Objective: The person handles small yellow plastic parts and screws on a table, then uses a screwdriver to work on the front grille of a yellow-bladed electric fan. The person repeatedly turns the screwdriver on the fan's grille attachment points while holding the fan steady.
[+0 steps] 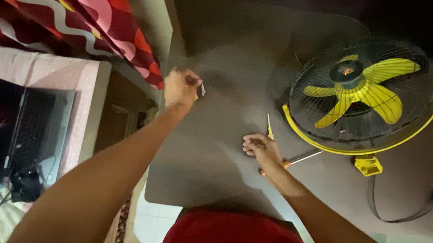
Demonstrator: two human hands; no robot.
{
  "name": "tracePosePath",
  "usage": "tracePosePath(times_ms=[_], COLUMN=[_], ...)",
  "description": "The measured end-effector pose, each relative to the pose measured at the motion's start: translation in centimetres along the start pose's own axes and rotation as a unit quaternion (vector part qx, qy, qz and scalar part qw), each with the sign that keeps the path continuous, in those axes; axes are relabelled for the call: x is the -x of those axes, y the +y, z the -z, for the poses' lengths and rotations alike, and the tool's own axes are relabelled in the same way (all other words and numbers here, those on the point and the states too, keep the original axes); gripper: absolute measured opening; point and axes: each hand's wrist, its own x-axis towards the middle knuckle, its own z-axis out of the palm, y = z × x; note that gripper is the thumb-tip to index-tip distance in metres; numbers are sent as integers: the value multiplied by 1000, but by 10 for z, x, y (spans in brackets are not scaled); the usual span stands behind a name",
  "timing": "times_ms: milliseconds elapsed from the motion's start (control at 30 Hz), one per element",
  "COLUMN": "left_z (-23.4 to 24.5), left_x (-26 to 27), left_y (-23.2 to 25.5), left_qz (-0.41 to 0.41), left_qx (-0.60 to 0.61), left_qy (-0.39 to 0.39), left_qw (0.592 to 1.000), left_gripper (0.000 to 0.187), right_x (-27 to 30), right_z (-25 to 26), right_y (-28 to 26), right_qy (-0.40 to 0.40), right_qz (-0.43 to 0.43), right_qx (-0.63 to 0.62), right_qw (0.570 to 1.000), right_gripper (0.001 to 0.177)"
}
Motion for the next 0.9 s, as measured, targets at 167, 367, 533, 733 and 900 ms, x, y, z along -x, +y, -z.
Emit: tracePosePath(times_ms=[167, 367, 533, 733, 900], left_z=[-6, -10, -9, -8, -6], left_x=[-29, -38, -39, -36, -34], left_y=[-26, -38, -35, -30, -24], left_qz=[49, 135, 128, 91, 65], left_qx=[-37, -66, -99, -133, -185], left_qy=[17, 6, -38, -37, -35], left_qw=[998, 989, 986, 986, 980], left_gripper=[6, 8, 8, 11, 11], right_x=[-15, -13, -2, 5, 4], right_z=[3, 1, -2, -4, -3], right_y=[16, 7, -14, -30, -25], right_qy=[-16, -10, -6, -5, -8], right_qz=[40, 9, -17, -61, -34], right_qx=[-25, 29, 24, 55, 38], right_qw=[999, 999, 1000, 997, 999], right_gripper=[20, 22, 23, 22, 23])
